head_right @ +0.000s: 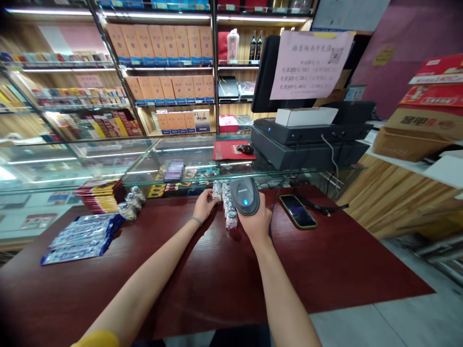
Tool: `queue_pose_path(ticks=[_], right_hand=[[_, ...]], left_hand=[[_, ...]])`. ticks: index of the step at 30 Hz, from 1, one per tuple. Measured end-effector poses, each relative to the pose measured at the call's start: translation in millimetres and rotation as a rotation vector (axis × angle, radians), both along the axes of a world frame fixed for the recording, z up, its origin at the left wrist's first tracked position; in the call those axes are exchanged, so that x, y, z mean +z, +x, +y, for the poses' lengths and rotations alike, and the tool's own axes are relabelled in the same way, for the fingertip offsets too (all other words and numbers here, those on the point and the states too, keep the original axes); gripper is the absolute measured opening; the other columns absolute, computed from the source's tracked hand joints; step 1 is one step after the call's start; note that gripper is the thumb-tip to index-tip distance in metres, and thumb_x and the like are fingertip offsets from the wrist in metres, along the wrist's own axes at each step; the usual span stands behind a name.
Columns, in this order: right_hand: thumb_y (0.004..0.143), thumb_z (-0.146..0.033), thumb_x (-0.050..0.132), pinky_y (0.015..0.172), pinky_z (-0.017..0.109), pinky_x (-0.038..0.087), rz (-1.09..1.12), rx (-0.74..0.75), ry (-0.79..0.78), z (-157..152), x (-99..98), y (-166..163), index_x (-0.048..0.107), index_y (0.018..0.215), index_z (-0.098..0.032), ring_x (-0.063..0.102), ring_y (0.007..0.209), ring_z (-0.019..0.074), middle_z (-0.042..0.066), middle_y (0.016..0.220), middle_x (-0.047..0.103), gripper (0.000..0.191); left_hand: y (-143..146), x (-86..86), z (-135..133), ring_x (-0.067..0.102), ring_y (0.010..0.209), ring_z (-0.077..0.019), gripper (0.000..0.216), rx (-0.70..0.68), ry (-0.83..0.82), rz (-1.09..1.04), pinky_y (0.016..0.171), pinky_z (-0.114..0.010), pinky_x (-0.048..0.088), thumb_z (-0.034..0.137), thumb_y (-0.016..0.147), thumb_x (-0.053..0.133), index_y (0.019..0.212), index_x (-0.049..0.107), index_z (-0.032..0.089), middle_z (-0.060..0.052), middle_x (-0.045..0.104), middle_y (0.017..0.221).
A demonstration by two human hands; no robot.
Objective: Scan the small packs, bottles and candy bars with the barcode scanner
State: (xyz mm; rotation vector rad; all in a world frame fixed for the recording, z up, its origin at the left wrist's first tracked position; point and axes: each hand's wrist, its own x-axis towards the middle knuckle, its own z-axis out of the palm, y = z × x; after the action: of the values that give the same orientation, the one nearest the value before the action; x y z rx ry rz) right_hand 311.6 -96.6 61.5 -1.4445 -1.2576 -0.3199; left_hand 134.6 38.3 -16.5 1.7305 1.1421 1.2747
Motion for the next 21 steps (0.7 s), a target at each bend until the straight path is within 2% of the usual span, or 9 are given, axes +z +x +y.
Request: queue_pose_path(ticks=[8,15,18,21], right_hand=[[0.079,-0.042,0.072,0.062,0.031,0.053,-0.013,0.013,0.03,-4.3,6.3,-4.8,0.057,0.107,-0.021,0.07,0.072,0.0247,0.007,0.082,0.072,0.038],[0.078,-0.041,0.072,0.061,0.032,0.054,-0.056,0.007,0.013,-6.2,3.9,-4.8,0.056,0.11,-0.02,0.071,0.069,0.0257,0.008,0.08,0.072,0.041],[0.078,-0.04,0.072,0.059,0.031,0.054,-0.065,0.031,0.006,-8.8,3.1,-6.4,0.056,0.111,-0.02,0.072,0.069,0.0263,0.008,0.078,0.072,0.041],[0.077,-0.041,0.073,0.058,0.031,0.054,-0.082,0.029,0.007,-11.8,3.3,-10.4,0.057,0.11,-0.02,0.072,0.066,0.0259,0.007,0.078,0.073,0.042]], left_hand=[[0.0,-7.2,2.1,0.062,0.095,-0.0206,0.041,-0.04,0.02,-0.026,0.083,-0.033,0.052,0.007,0.076,0.071,0.114,0.061,0.018,-0.007,0.065,0.103],[2.1,-9.7,-2.2,0.061,0.094,-0.0193,0.056,-0.058,-0.011,-0.076,0.085,-0.036,0.055,0.002,0.071,0.071,0.123,0.057,0.017,-0.008,0.061,0.106],[-8.3,-6.8,-11.1,0.06,0.096,-0.0203,0.066,0.004,0.011,-0.087,0.084,-0.038,0.057,0.005,0.067,0.078,0.128,0.056,0.018,-0.01,0.056,0.114],[-34.0,3.1,-27.2,0.061,0.099,-0.0211,0.068,0.026,0.037,-0.105,0.085,-0.039,0.058,0.011,0.07,0.08,0.132,0.056,0.021,-0.011,0.055,0.118]])
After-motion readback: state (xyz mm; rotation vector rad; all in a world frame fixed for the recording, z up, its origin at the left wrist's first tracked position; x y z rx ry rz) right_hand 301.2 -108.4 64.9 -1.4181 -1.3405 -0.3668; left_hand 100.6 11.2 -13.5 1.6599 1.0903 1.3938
